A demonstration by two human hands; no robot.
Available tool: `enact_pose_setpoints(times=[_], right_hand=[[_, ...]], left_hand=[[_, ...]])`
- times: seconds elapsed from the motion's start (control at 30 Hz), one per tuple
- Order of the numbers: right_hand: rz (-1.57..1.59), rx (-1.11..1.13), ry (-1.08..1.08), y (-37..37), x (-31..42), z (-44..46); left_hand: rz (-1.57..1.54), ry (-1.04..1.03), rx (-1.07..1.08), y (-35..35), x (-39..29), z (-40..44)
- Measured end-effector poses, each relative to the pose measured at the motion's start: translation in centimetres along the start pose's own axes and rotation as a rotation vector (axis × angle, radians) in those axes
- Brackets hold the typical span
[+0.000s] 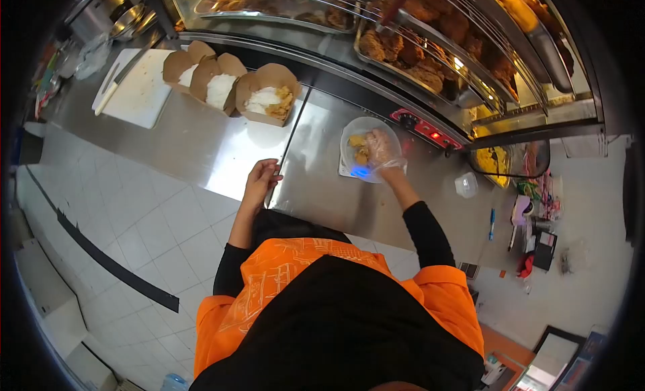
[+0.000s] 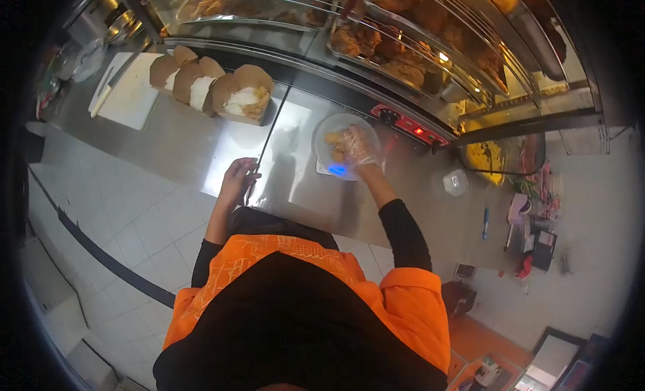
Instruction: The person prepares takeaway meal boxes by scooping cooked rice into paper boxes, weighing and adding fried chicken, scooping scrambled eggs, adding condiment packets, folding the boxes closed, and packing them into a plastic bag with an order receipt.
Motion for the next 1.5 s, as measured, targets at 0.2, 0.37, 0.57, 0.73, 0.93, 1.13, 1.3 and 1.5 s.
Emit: enact_pose_setpoints(times=[0.2,0.37,0.57,0.73,0.93,1.13,1.3,1.5], right_hand=[[0.056,0.287,0.045,5.8,2.8,0.8],[0.128,0.122,0.172,15.5,2.9,3.4],[0.429,-0.250,-0.123,26.1,2.6,8.7],[-0.002,0.359,-0.021,17.2,6.2,9.3],[0.049,0.562,-0.088,7.8,6.4,4.3],[0.312,0.490,-0.303,8.4,3.4,4.0],[0.300,0.397,-0.320,9.7,2.6,2.4],[0.478,0.121,-0.323,12.7,0.8,2.4]], left_hand=[[0.011,-0.027,0.013,-0.4,-0.1,0.2],[-0.015,-0.039,-0.025,-0.1,-1.2,-0.4],[-0.052,-0.114,0.010,-1.3,-1.8,-0.1],[-0.096,-0.307,0.097,-4.9,-3.4,0.1],[0.095,-0.189,0.266,-14.5,-1.1,1.1],[0.144,-0.352,0.095,-14.0,-2.9,1.0],[0.283,-0.467,-0.091,-13.5,-1.9,1.6],[0.284,-0.247,0.042,-13.7,0.0,2.9]])
Point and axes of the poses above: each hand's wrist, its own z-axis towards the middle knuckle, its own y-axis out of the back of the hand, x = y × z, the point moved 6 cm from there along z, towards the middle knuckle, and after that the axes turned 8 degrees about -x, right-handed, at the moved point
